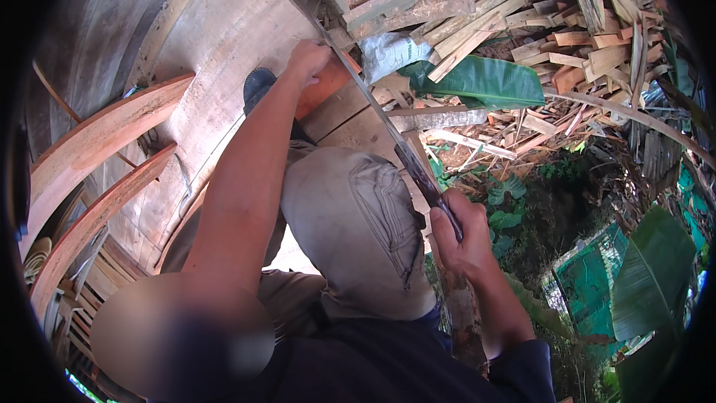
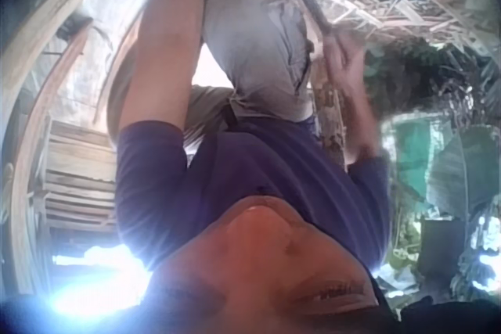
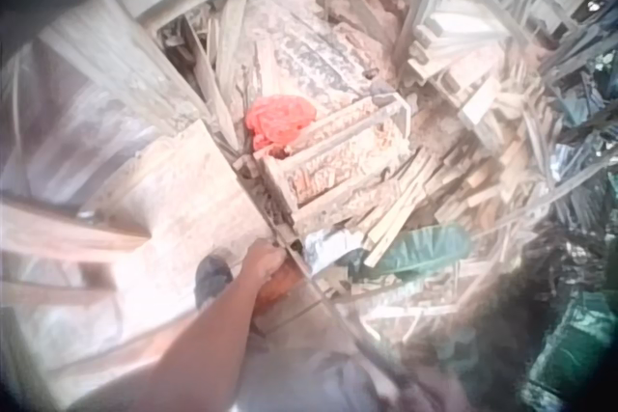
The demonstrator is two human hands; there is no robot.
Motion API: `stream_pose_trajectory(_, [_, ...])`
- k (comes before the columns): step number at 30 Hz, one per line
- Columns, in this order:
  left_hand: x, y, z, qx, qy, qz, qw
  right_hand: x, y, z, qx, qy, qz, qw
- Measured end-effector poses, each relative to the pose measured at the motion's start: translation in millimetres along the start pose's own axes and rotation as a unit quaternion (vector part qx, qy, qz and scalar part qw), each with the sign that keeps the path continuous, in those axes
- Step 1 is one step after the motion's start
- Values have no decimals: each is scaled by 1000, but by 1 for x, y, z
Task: The person positions a long wooden plank against the side of a wooden structure, then uses a machete to drive a nail into the plank to secure it to the floor. The person then walks around the structure and picks up another plank.
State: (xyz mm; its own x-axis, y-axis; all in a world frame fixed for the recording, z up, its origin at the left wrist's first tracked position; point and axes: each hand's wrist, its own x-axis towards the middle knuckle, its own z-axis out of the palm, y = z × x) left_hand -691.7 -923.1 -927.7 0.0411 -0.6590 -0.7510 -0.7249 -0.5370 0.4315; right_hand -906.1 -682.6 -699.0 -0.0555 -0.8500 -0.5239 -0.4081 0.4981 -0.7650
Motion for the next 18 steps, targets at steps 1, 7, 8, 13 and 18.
stream_pose_trajectory(1, [1, 0, 0, -1, -1, -3, 1000, -7, -7, -5, -9, -4, 14, 1000])
stream_pose_trajectory(7, [1, 5, -2, -7, -31, -4, 1000, -29, -20, -23, -34, -10, 25, 999])
stream_pose_trajectory(8, [2, 4, -1, -8, -29, -6, 1000, -29, -22, -24, -34, -7, 29, 999])
stream_pose_trajectory(13, [6, -1, -1, -36, -34, -24, 998, -24, -47, -15, -19, -1, 58, 998])
stream_pose_trajectory(18, [8, -4, 3, -19, -21, -19, 999, -37, -42, -24, -33, -15, 47, 998])
